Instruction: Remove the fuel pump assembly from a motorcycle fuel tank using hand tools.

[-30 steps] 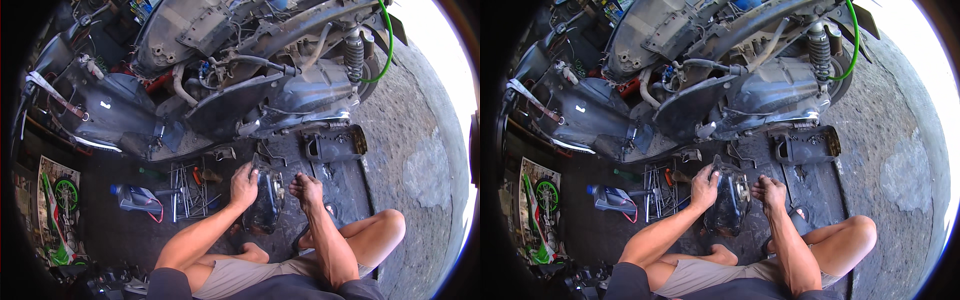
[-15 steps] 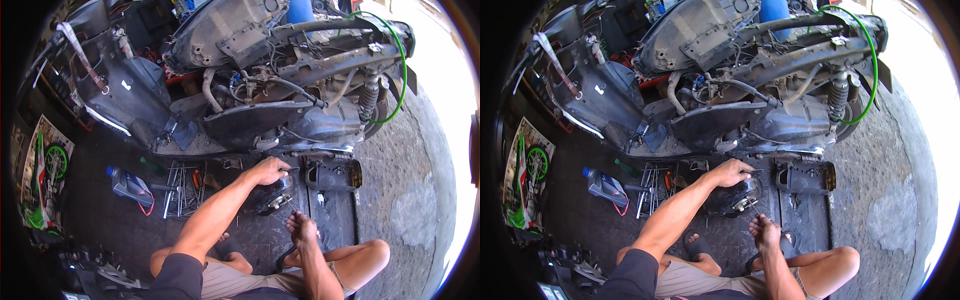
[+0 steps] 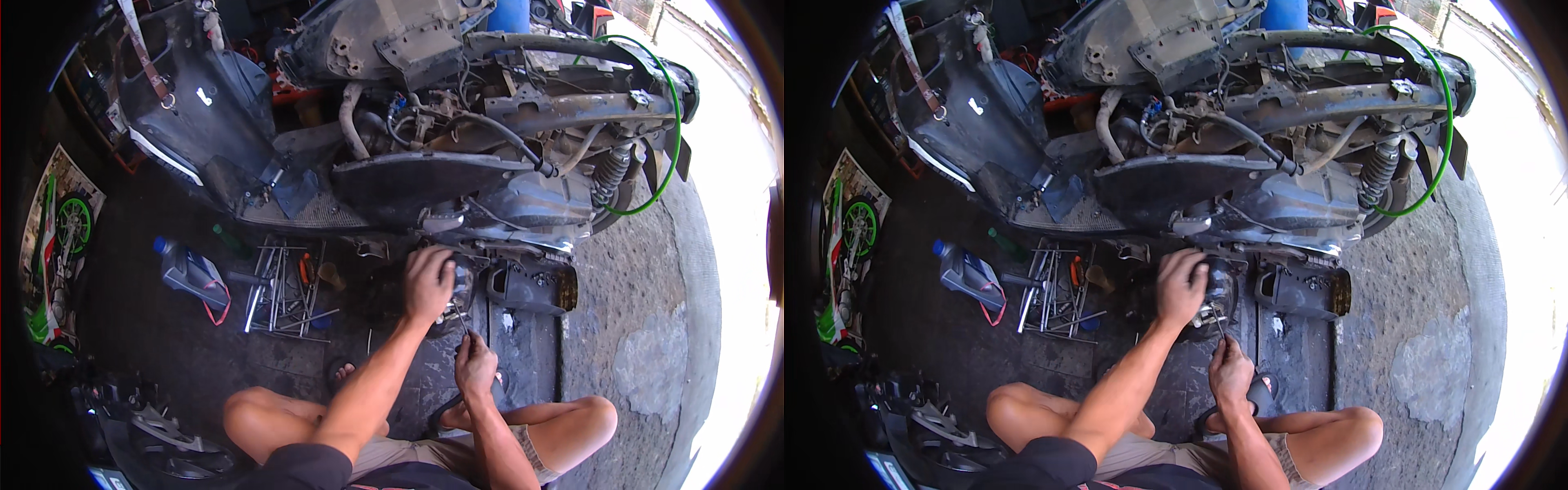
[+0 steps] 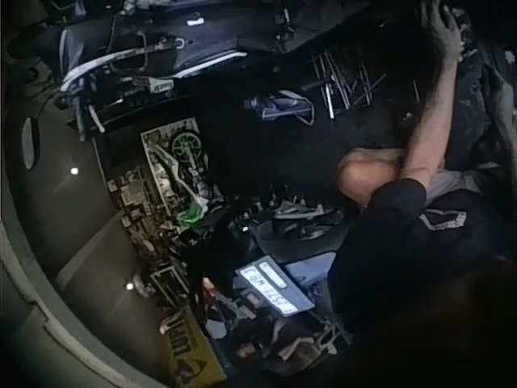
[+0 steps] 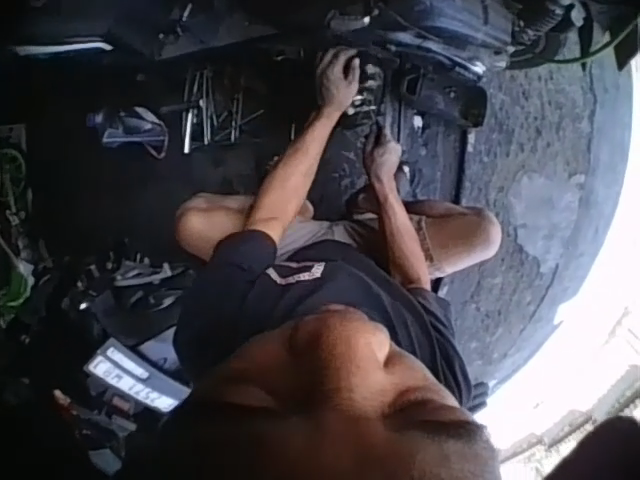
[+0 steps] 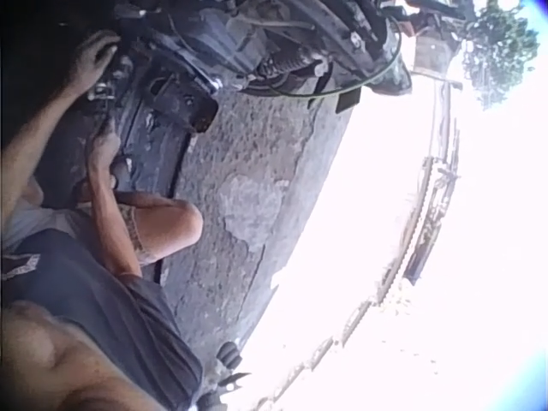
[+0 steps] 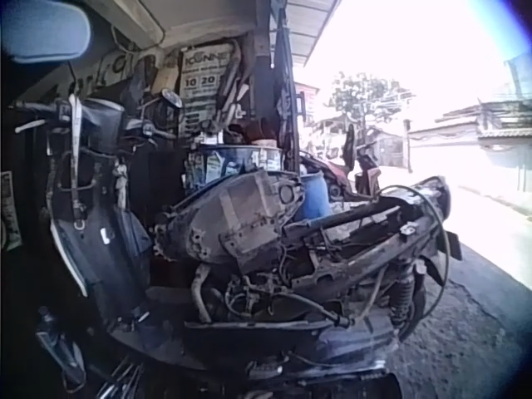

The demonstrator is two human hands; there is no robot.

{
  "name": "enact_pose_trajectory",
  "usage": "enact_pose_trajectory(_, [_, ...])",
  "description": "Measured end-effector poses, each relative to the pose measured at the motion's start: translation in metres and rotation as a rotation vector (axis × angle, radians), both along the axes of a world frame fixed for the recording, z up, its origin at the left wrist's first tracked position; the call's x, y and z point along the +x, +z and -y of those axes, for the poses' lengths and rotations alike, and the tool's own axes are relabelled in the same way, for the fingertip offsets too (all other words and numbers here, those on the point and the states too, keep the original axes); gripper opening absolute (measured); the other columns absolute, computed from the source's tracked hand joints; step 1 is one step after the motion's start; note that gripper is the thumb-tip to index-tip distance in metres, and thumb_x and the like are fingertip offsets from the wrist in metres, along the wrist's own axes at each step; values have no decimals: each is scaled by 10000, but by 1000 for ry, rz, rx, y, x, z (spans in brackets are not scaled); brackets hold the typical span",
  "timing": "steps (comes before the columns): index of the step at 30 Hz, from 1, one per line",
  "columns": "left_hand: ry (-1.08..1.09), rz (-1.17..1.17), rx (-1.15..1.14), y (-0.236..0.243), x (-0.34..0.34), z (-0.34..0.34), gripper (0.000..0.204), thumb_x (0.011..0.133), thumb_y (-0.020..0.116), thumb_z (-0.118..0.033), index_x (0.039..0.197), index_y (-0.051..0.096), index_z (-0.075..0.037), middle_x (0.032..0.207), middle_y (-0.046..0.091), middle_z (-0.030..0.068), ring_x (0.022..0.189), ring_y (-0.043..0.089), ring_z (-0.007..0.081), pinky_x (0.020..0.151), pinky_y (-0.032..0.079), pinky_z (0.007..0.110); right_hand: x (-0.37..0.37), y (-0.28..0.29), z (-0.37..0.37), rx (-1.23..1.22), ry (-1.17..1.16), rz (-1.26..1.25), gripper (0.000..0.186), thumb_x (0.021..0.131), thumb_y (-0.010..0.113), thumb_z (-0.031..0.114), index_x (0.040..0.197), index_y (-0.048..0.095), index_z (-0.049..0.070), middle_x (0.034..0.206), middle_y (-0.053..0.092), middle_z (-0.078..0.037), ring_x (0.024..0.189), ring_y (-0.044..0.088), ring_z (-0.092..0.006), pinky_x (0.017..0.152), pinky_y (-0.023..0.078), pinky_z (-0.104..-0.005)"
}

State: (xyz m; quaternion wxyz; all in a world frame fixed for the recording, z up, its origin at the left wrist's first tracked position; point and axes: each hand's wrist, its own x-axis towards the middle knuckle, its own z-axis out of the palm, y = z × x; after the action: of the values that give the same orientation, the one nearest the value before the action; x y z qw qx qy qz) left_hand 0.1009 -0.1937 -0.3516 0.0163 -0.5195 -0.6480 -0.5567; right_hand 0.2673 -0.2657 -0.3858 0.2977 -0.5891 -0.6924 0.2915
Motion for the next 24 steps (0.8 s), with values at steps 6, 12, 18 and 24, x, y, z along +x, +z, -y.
enact_pose_trajectory(6, [76,1407,-366,-55,64,81,169,940,674,-208,865,671,-57,753,627,1,670,584,105,612,457,241,6,9,-8,31,170,231,290,940,559,149,1165,642,-14,774,682,-247,704,686,-414,625,545,-479])
enact_pose_trajectory(12, [-156,1895,-317,-79,72,53,120,898,726,-175,935,666,-78,866,677,41,745,621,152,672,511,295,11,21,-8,-149,338,334,484,914,606,201,1346,537,-6,896,705,-256,778,708,-389,711,549,-465])
enact_pose_trajectory(18, [-272,1919,-339,-78,72,59,168,925,698,-198,1008,658,-57,927,696,71,857,668,182,686,544,304,37,25,-23,-909,257,-463,395,955,651,312,1158,627,-26,968,680,-64,836,600,-127,738,483,-293])
enact_pose_trajectory(24, [-274,1882,-252,-80,77,66,210,933,688,-191,1068,652,-34,999,711,92,925,687,204,748,556,309,25,22,-22,-123,520,204,174,935,626,146,989,669,-14,910,663,-41,812,609,-154,736,474,-310])
